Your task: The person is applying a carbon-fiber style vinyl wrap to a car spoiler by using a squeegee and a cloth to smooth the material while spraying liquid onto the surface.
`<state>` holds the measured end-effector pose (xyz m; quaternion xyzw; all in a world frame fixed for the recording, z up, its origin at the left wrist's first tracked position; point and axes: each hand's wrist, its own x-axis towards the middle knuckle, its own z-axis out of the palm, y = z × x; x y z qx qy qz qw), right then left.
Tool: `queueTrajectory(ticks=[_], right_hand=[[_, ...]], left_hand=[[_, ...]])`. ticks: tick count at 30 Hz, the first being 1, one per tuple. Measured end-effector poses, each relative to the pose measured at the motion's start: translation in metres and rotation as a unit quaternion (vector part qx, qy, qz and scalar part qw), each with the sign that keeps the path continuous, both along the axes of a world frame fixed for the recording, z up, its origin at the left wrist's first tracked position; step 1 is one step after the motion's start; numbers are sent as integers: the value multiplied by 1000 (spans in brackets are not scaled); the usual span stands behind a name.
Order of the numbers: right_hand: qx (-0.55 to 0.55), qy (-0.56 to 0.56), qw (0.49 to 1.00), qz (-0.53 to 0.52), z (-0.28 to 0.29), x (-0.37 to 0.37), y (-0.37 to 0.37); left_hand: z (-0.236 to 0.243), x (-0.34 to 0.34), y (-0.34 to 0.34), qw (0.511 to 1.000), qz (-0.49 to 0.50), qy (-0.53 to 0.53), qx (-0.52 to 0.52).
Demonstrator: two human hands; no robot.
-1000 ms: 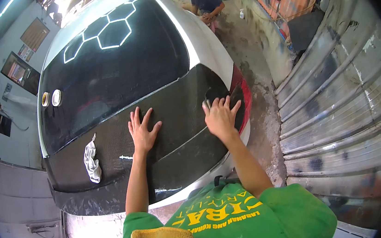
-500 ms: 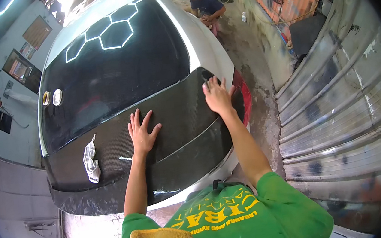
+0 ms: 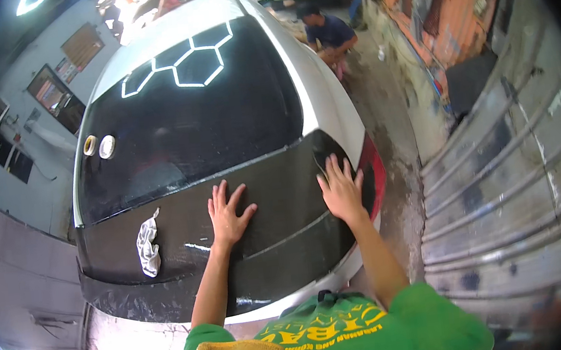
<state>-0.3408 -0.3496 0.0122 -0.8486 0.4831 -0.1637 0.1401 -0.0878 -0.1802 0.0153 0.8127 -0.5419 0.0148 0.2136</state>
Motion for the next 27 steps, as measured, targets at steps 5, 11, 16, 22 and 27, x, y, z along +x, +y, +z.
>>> queueTrajectory(ticks=[5,11,16,22,27], right_hand=[[22,-40,998,-31,4,-1,-67],[-27,81,996,-25,8,-9,18],[-9,33,994,-107,4,-11,-28],[34,117,990,-71,11,-20,25],[43,17,997,-67,11,-9,-29]], left_hand=[[6,-13,-23,999,-29,-6,-32],[0,-4,-3,1000,-7,16,-19],[7,-11,-15,999,-29,21,-25],[5,-5,-5,999,-24,43,-16],[3,-11,-19,998,-44,40,-36]])
